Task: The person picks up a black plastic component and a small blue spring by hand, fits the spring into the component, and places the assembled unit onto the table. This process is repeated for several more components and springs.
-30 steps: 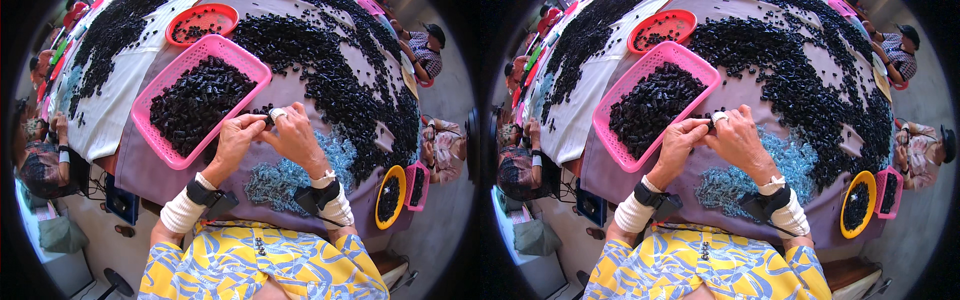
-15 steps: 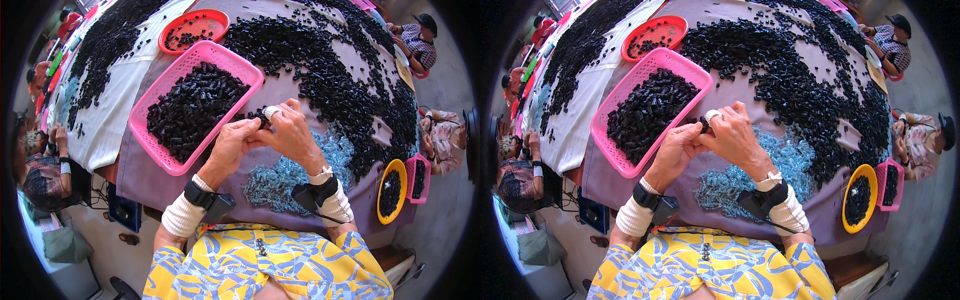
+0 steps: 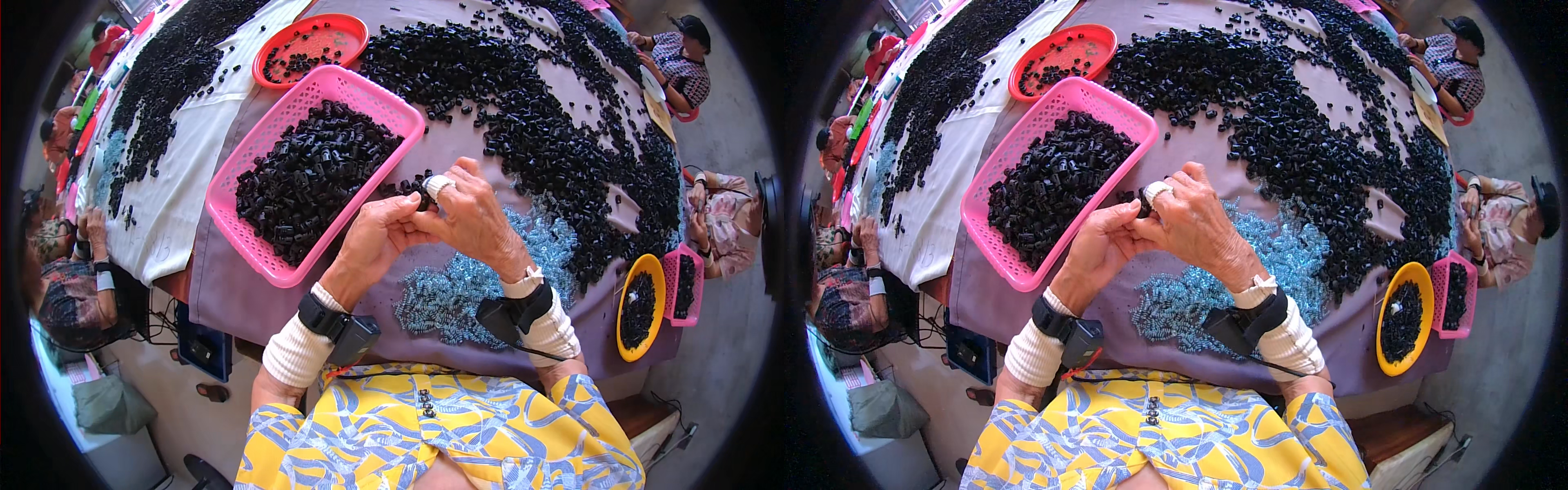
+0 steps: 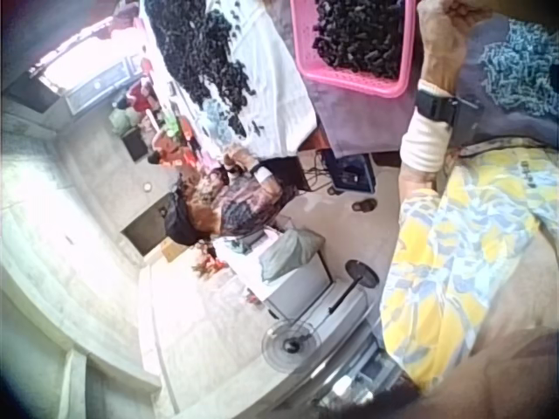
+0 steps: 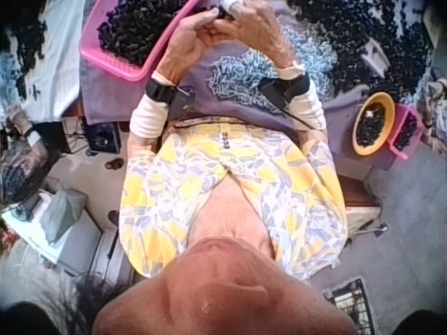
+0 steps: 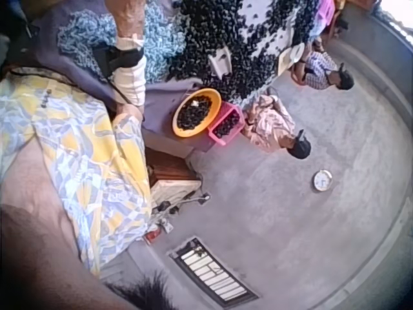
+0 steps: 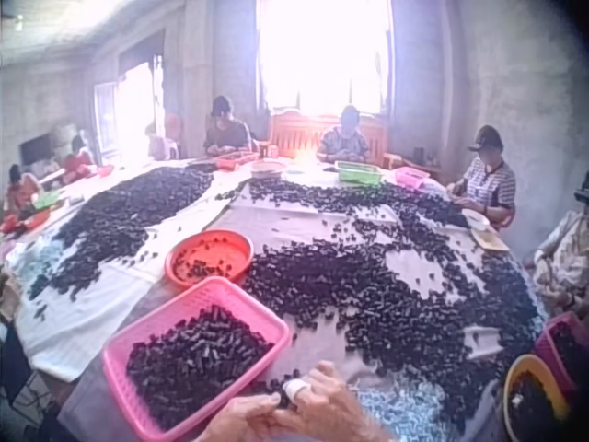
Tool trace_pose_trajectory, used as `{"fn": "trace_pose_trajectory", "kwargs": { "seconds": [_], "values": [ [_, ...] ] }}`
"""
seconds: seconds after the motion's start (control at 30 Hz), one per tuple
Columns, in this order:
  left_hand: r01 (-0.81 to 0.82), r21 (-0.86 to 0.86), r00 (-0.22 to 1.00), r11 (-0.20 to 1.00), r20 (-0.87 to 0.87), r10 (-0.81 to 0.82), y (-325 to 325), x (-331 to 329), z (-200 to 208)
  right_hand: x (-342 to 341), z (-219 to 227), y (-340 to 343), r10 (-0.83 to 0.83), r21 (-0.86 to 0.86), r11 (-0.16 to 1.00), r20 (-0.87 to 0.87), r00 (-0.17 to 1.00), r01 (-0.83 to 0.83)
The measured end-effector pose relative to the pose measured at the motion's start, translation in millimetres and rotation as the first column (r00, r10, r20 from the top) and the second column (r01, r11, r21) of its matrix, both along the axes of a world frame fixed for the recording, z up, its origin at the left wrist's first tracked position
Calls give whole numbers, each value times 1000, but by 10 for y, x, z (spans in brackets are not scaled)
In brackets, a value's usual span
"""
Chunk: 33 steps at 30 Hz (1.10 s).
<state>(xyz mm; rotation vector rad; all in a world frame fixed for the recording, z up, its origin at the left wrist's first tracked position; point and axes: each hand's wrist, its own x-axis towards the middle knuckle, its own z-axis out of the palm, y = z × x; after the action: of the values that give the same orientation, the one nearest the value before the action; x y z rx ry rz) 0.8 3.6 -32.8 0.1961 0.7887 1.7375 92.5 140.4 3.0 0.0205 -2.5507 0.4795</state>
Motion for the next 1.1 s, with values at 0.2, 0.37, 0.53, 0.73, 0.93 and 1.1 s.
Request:
{"fn": "trace_pose_trajectory", "kwargs": {
  "seconds": [0.2, 0.37, 0.53, 0.73, 0.93, 1.1],
  "values": [
    [9, -1, 1000, 1000, 17, -9, -7, -3, -53, 12, -29, 19, 44, -2, 999, -17, 999, -44],
    [17, 13, 1000, 1000, 2, -17, 1, 0, -70, 21, -64, 14, 44, -16, 999, -13, 999, -44],
    [14, 20, 999, 1000, -31, -14, 10, 2, -62, 47, -28, -5, -24, 51, 998, 21, 999, 23],
    [13, 41, 1000, 999, -18, -12, 3, -4, -44, 25, 17, -22, -10, 19, 1000, 18, 1000, 9],
    [33, 69, 999, 997, -11, -32, 14, -7, -36, 32, -14, 18, 57, -11, 998, -14, 998, -57],
    [22, 63, 1000, 998, 8, -23, 31, -3, -63, 19, -31, 20, 35, -23, 999, -40, 999, -36]
  ]
}}
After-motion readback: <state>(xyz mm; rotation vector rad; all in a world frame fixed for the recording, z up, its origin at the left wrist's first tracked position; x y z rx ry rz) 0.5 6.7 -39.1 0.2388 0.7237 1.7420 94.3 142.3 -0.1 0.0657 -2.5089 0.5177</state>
